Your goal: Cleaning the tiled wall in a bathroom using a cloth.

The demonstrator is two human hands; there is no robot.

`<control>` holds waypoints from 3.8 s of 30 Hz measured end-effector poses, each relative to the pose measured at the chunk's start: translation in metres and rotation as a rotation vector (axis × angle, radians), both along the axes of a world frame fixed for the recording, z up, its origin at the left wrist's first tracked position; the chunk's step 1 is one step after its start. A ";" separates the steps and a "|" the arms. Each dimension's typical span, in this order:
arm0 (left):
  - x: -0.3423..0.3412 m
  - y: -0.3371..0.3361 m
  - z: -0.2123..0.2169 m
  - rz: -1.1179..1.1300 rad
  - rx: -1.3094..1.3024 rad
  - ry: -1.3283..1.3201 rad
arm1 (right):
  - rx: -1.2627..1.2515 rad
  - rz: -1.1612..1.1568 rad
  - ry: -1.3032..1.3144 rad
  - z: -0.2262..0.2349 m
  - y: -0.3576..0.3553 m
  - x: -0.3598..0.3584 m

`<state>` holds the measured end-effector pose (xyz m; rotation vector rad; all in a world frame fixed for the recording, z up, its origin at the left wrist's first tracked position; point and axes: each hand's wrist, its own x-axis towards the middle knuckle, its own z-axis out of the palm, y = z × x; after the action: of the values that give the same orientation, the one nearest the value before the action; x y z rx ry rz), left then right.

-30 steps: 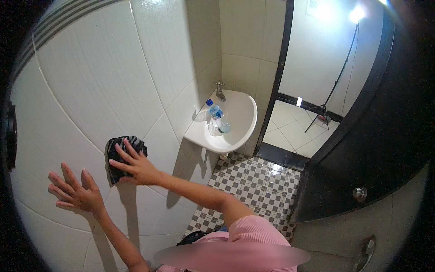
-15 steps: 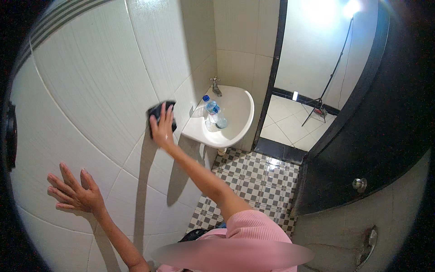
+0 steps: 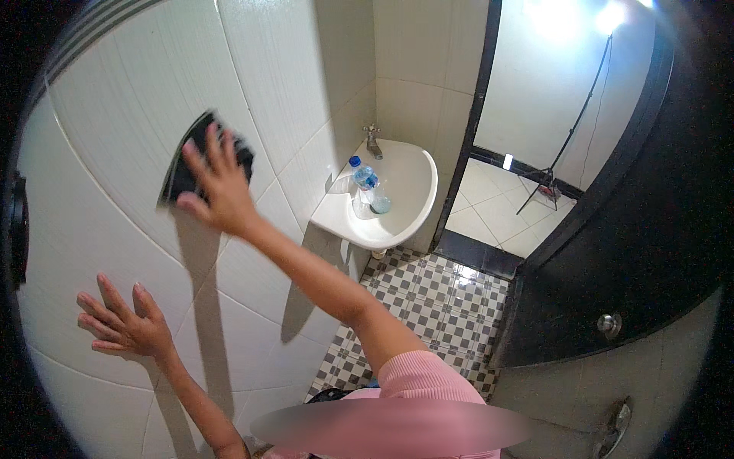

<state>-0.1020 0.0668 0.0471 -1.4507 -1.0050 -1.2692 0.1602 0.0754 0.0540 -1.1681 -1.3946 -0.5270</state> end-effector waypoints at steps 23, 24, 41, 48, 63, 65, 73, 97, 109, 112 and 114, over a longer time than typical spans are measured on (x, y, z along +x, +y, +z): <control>0.000 -0.009 0.003 0.067 -0.055 0.012 | 0.216 0.058 -0.034 0.025 0.023 0.039; 0.002 -0.007 0.001 0.052 -0.051 0.008 | 0.257 0.019 0.082 0.019 0.037 0.066; 0.001 -0.008 0.003 0.060 -0.047 0.040 | -0.182 0.031 0.679 -0.181 -0.006 -0.065; 0.016 -0.012 0.005 0.050 -0.039 0.032 | 0.049 -0.243 0.761 -0.184 0.038 0.075; 0.008 -0.015 0.001 0.052 -0.143 0.037 | -0.008 0.088 -0.222 -0.139 -0.010 -0.090; 0.001 -0.019 0.002 0.087 -0.155 0.025 | 0.051 0.050 -0.390 -0.164 -0.012 -0.065; 0.012 -0.016 -0.003 0.052 -0.178 0.027 | 0.262 -0.197 0.387 -0.008 0.042 0.079; 0.004 -0.009 -0.009 -0.057 -0.131 0.021 | 0.373 -0.119 0.172 0.163 0.050 0.027; 0.024 -0.049 0.013 -0.333 -0.197 -0.108 | 0.354 0.157 -0.487 0.147 0.030 0.022; 0.053 -0.053 0.021 -0.330 -0.192 -0.096 | 0.439 0.066 -0.139 0.176 0.059 0.125; 0.070 -0.055 0.024 -0.339 -0.262 -0.104 | 0.431 -0.111 -0.005 0.181 0.080 0.192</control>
<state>-0.0318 0.0120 0.0713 -1.8305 -1.0539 -1.5097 0.3521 0.1553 0.2352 -0.8948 -1.1495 -0.8621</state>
